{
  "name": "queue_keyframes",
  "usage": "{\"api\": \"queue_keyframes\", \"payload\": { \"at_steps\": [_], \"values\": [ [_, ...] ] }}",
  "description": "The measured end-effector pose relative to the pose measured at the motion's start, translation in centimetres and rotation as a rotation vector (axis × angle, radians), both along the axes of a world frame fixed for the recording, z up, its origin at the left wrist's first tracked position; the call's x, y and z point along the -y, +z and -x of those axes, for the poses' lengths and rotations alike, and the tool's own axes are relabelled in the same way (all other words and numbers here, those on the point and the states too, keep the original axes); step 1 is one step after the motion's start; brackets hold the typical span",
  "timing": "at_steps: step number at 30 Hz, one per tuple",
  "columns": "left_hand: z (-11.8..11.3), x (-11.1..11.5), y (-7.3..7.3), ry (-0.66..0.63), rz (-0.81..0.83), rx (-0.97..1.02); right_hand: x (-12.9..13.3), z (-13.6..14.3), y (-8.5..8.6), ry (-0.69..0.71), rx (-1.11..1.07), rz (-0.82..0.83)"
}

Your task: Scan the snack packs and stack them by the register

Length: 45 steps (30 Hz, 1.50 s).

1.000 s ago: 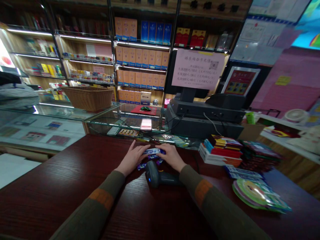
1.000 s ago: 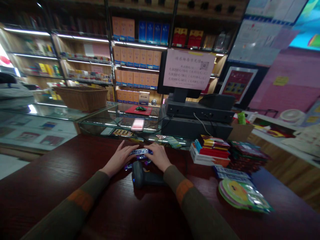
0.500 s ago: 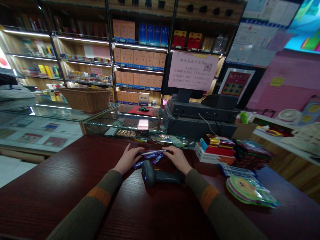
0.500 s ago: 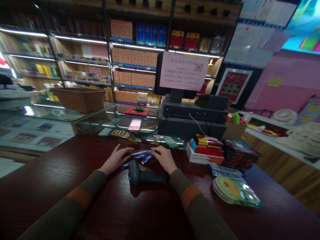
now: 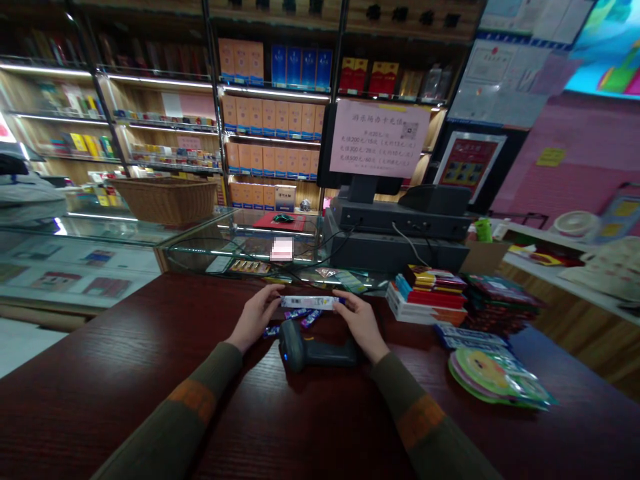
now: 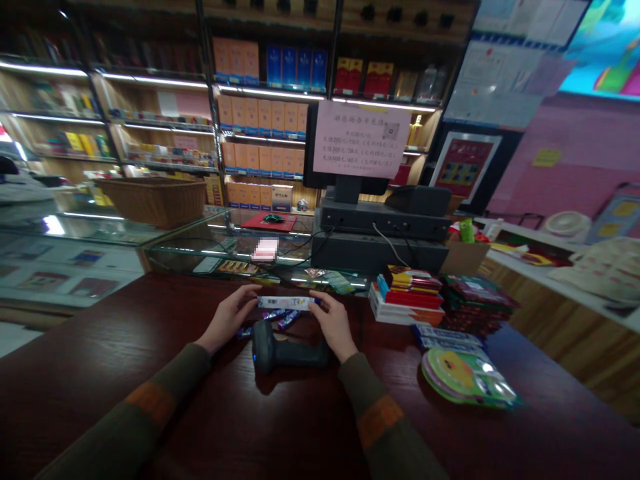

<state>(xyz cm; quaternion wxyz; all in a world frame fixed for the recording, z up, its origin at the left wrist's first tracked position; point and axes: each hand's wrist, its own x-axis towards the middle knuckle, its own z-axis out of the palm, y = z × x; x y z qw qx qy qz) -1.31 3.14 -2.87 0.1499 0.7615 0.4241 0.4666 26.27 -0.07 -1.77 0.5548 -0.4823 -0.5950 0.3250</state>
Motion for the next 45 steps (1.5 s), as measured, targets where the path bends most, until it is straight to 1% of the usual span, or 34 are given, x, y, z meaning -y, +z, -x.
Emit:
{"api": "queue_keyframes", "payload": {
  "at_steps": [5, 12, 14, 18, 22, 25, 29, 33, 36, 39, 42, 45],
  "values": [
    [-0.3, 0.0, 0.4, -0.014, -0.098, -0.035, 0.1, 0.5, 0.0, -0.003, -0.165, 0.051],
    [0.9, -0.2, 0.1, -0.048, -0.127, -0.220, 0.2, 0.9, 0.1, -0.001, -0.228, 0.069],
    [1.1, 0.0, 0.1, -0.028, -0.150, -0.280, 0.2, 1.0, 0.0, -0.002, -0.231, 0.069],
    [1.2, 0.2, 0.4, 0.054, -0.238, -0.395, 0.2, 1.2, -0.3, 0.004, -0.227, 0.079],
    [1.2, 0.3, 0.6, 0.081, -0.331, -0.391, 0.2, 1.0, -0.4, 0.008, -0.174, 0.078],
    [1.3, 0.3, 0.6, 0.120, -0.380, -0.418, 0.3, 0.6, -0.6, -0.028, -0.114, 0.056],
    [1.7, 0.3, 0.5, 0.209, -0.428, -0.448, 0.6, -0.1, -0.9, -0.101, -0.015, 0.014],
    [2.2, 0.3, 0.5, 0.270, -0.451, -0.461, 1.7, -0.6, -0.6, -0.098, 0.169, -0.017],
    [2.6, 0.3, 0.5, 0.296, -0.460, -0.468, 3.2, -0.8, 0.2, -0.005, 0.403, -0.064],
    [2.9, 0.2, 0.4, 0.309, -0.455, -0.466, 4.8, -1.1, 1.0, 0.175, 0.609, -0.084],
    [3.0, 0.2, 0.3, 0.321, -0.450, -0.463, 5.8, -1.1, 1.4, 0.316, 0.742, -0.054],
    [3.1, 0.1, 0.3, 0.331, -0.455, -0.460, 6.1, -1.0, 1.4, 0.369, 0.829, -0.067]
  ]
}}
